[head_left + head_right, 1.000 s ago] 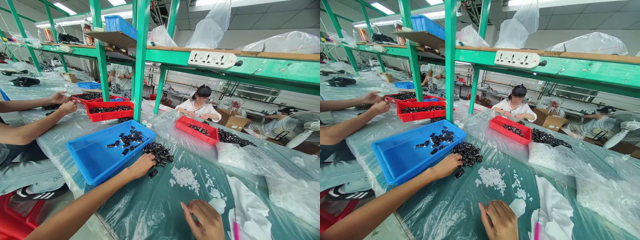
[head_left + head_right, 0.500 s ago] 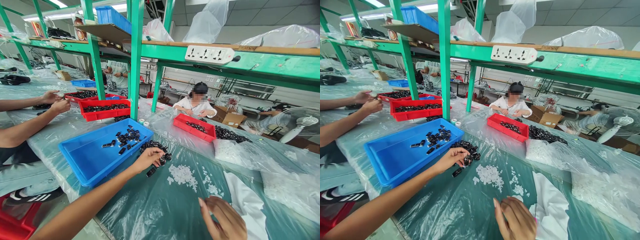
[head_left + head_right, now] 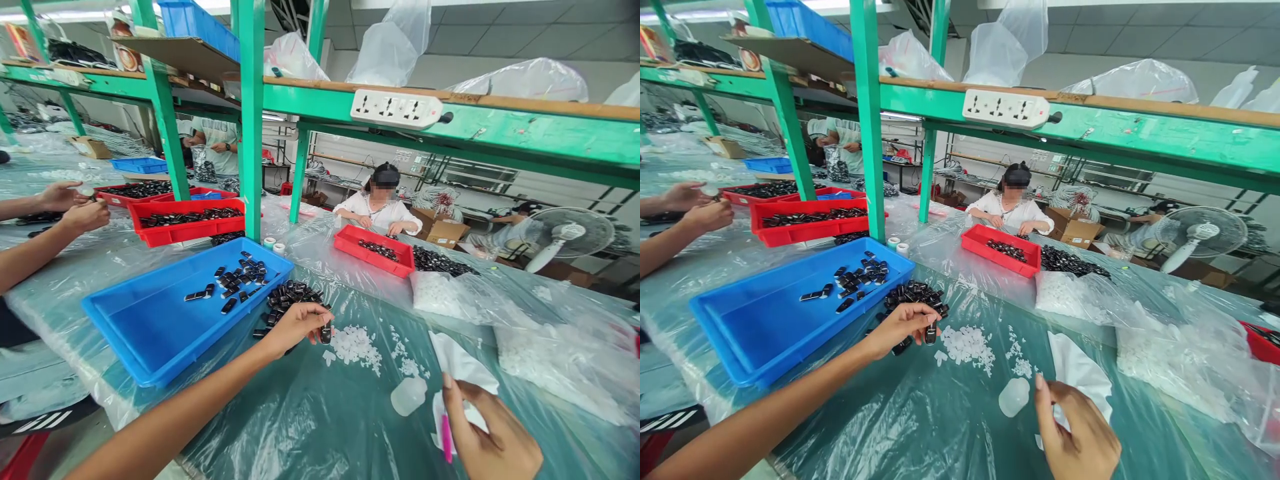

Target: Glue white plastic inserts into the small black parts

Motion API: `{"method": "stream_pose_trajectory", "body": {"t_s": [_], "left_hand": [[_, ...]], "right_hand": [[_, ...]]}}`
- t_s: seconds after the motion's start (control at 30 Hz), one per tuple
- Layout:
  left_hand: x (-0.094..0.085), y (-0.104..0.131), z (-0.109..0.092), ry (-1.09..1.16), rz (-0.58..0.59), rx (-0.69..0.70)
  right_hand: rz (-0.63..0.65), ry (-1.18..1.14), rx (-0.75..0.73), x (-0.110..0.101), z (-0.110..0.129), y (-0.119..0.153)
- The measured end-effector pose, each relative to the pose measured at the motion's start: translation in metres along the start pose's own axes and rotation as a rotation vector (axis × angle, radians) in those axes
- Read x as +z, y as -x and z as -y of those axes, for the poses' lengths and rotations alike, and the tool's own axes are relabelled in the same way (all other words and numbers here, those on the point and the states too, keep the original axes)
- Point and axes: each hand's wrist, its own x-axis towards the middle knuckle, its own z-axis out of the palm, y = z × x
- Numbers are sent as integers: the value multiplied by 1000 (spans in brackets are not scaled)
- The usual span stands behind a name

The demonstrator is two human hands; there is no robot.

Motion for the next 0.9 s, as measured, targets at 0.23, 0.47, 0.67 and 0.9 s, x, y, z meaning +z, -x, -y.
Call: {"method": "stream_pose_trajectory", "body": {"t_s": [0.23, 0.47, 0.67, 0.9], "left_hand": [[19, -1, 25, 25, -1, -140], [33, -4, 41, 109, -52, -276], [29, -2, 49, 167, -114, -265], [24, 5, 65, -67, -18, -65]], "right_hand": [[150, -110, 533, -4, -31, 11], [193, -170, 662, 9, -26, 12], [221, -171, 702, 8, -18, 15], [118, -151, 729, 3, -24, 25]]}}
